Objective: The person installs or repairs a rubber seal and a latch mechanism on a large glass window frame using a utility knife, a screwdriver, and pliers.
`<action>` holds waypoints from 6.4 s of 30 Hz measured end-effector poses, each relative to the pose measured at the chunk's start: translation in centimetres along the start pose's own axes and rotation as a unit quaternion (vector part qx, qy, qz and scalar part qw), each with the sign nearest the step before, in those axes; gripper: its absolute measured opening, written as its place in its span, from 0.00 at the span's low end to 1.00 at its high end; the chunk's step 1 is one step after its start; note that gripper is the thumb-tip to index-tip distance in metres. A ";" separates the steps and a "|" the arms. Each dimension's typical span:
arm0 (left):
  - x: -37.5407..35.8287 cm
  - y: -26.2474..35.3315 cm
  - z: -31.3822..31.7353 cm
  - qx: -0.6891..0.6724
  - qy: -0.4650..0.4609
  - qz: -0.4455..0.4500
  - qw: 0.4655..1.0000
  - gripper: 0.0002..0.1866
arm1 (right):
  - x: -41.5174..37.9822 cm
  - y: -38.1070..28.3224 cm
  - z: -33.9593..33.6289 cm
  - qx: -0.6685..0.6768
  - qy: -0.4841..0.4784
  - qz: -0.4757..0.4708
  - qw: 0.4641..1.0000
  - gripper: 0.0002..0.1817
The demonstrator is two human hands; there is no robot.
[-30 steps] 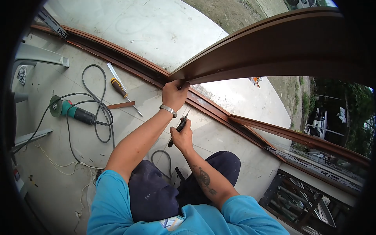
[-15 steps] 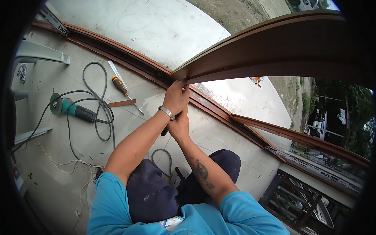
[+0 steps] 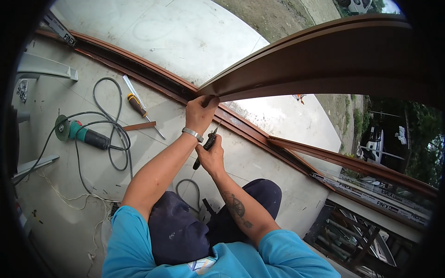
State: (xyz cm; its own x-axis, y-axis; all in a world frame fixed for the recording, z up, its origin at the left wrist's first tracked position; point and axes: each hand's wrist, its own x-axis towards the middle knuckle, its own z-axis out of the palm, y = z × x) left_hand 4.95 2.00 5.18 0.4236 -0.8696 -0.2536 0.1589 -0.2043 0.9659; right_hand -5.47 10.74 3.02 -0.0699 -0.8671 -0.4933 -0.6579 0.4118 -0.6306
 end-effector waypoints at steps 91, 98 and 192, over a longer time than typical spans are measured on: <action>-3.0 14.3 0.2 -0.087 -0.159 0.417 0.891 0.15 | -3.4 -8.8 -8.3 0.095 0.071 -0.332 0.936 0.28; -2.8 10.1 -0.6 -0.050 -0.070 0.303 0.949 0.13 | -5.6 -10.7 -13.0 0.068 0.059 -0.285 0.954 0.31; -1.7 2.4 0.3 0.053 0.098 0.279 0.954 0.15 | -3.2 4.5 -7.0 0.209 -0.106 0.127 0.964 0.17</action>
State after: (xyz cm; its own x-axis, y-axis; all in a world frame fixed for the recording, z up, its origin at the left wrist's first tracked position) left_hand 4.37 2.91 7.90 0.5760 -0.7575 0.3073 -0.2265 0.2133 0.9504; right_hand -13.47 13.43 5.99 -0.0047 -0.6653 -0.7466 -0.2773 0.7182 -0.6382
